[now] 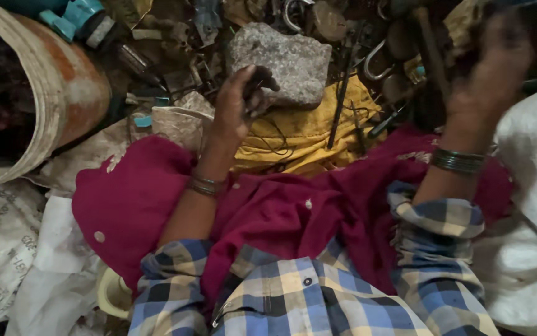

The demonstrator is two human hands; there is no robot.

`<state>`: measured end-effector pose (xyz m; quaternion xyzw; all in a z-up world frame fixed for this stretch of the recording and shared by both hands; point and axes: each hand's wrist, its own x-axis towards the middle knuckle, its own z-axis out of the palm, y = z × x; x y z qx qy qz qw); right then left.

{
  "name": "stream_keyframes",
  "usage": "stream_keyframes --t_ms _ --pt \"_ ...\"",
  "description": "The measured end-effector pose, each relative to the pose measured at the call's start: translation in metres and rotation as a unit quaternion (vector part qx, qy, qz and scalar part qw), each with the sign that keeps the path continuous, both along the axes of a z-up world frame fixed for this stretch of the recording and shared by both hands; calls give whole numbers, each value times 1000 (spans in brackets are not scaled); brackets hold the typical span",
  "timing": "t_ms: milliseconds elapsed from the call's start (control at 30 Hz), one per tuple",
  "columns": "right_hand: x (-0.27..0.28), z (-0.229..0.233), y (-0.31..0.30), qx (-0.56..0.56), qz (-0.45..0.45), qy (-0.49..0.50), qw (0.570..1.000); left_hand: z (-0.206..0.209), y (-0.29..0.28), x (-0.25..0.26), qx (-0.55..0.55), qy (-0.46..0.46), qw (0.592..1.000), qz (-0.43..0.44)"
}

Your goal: The person sits on the floor and uses a hammer and stone to strike and shape various metal parts. They repeatedly pick up different metal pieces, place them on the stone, and strike them with the hammer.

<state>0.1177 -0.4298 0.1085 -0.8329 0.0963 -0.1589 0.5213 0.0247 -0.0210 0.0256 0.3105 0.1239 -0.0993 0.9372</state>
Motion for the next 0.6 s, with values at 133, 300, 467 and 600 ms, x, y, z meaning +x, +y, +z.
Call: stream_keyframes --t_ms 133,300,467,600 --pt "-13 -6 50 25 75 68 995 -6 -7 -5 147 -40 988 1" --pt "-20 -5 99 11 139 86 986 -1 -15 -5 136 -72 988 -11" --pt "-41 -17 148 -35 237 132 962 4 -17 -8 71 -82 994 -13" --pt "-70 -32 188 52 333 319 886 3 -26 -11 -25 -82 996 21"
